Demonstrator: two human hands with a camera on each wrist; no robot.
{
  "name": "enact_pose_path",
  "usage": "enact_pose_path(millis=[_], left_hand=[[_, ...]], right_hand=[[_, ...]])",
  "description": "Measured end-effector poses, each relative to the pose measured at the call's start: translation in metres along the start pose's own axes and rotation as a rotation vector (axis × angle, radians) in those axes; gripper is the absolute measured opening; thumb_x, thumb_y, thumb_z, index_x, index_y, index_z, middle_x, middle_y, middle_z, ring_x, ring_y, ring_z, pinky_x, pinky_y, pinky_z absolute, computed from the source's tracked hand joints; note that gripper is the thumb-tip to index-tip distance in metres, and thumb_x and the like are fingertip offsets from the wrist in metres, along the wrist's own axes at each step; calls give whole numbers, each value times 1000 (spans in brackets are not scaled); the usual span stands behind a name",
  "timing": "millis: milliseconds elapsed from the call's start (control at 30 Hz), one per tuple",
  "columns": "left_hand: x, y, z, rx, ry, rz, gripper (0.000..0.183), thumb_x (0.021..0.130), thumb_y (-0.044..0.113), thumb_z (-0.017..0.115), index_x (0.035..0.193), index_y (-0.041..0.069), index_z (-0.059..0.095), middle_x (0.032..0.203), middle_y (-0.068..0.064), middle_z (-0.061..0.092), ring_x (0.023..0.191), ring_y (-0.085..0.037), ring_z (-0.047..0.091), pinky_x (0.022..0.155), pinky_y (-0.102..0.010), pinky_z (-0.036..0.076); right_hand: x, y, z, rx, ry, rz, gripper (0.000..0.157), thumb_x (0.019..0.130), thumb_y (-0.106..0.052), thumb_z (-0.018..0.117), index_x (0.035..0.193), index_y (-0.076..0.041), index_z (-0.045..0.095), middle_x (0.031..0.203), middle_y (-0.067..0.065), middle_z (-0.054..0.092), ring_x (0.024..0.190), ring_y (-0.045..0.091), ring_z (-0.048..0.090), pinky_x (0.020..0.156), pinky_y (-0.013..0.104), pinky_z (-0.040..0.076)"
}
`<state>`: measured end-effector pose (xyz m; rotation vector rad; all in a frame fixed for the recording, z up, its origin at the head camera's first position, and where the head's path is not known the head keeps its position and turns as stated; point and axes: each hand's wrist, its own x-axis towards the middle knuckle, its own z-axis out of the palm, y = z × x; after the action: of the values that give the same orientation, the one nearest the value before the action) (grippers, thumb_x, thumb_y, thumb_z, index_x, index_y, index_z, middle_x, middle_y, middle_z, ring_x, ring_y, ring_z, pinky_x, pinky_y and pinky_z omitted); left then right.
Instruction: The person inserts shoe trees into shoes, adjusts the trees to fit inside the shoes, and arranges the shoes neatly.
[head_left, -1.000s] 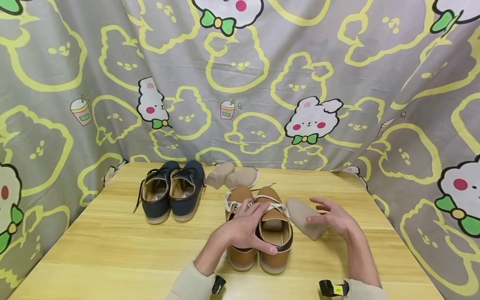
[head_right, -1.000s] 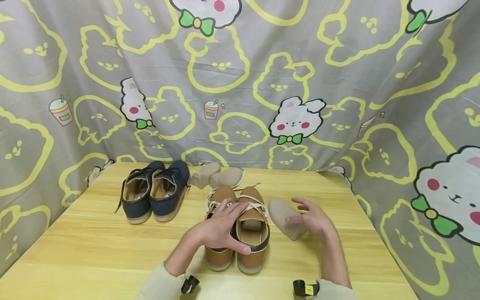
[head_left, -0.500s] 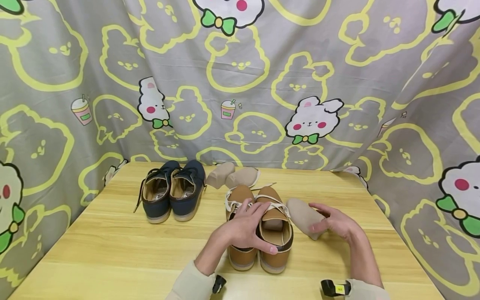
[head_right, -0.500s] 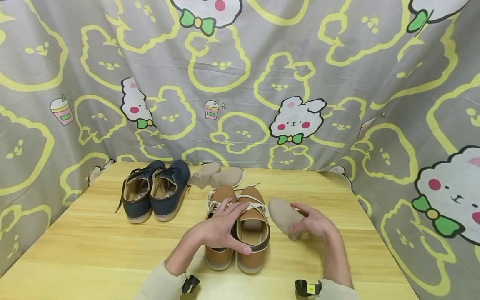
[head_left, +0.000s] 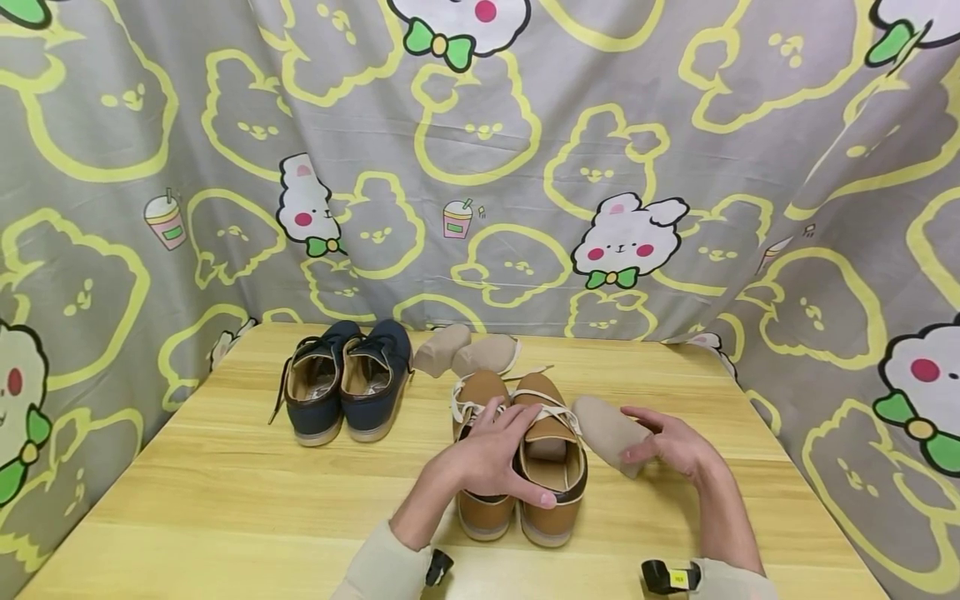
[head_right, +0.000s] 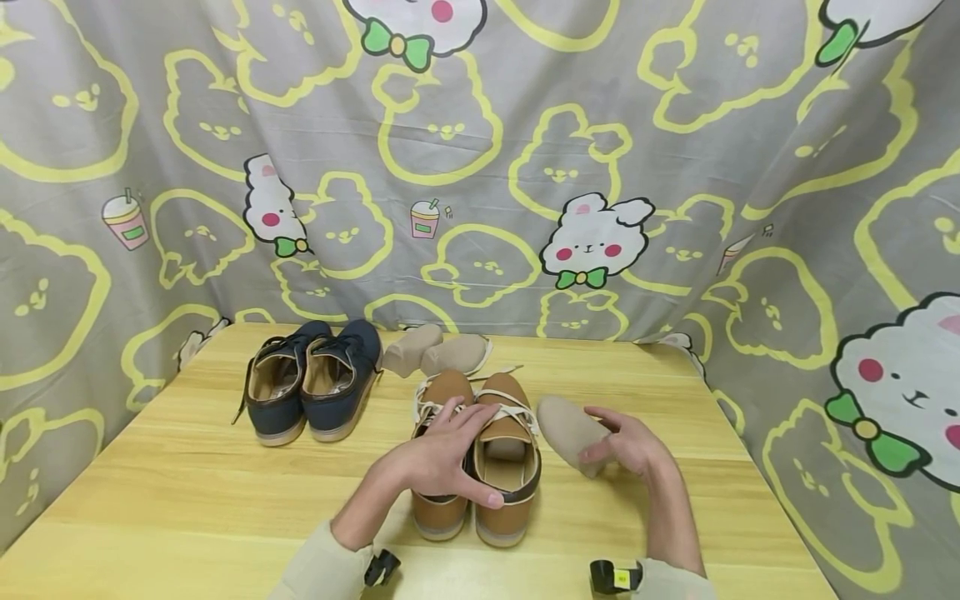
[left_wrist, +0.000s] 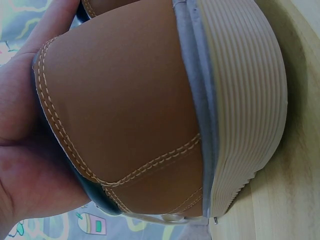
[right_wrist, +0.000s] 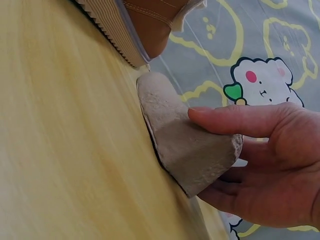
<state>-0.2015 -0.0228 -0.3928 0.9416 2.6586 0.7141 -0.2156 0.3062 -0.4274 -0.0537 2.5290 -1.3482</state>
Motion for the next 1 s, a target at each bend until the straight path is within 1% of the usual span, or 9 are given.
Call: enact_pose_path(millis=[100,200,333,433,733,1000], left_hand=[[0,0,0,-3,-1,-2,115,74,63,83,163,26,19,166,0,28,156,-37,9,121,-62,20],[0,0,0,-4,1,2,115,74,63,83,163,26,20,166,0,28,156,-37,10,121,-62,19],[-1,0,0,-5,1,5,114,74,62,83,162,26,20,165,0,28,156,-37,10,121,-62,19],[-1,0,0,-9,0,4,114,74,62,83,162,26,20,165,0,28,156,-37,10,121,-62,20],[-2,2,-1,-4,1,-1,115,74,63,83,163,25,20,165,-1,28,156,-37,11,121,-62,21],[-1,2,-1,-5,-1,-2,115,74,62,83,163,25,20,165,-1,29,156,-36,10,121,-61,20]], right_hand=[[0,0,0,-8,33,16,85,77,-12,83,151,1,44,149,32,46,128,37,53,98,37,44],[1,-1,0,-9,59,39,83,76,-13,84,149,1,47,145,31,49,125,36,54,99,41,44],[2,-1,0,-9,85,59,82,76,-14,84,148,1,48,147,34,46,128,40,51,104,49,41],[2,-2,0,-4,106,66,80,77,-15,85,148,0,50,149,36,43,130,41,49,105,52,40],[1,-3,1,8,148,82,77,79,-21,86,146,-1,53,145,35,47,123,37,53,99,46,43],[1,-5,0,21,185,105,75,79,-29,87,143,-3,56,146,32,47,127,39,50,94,42,43]])
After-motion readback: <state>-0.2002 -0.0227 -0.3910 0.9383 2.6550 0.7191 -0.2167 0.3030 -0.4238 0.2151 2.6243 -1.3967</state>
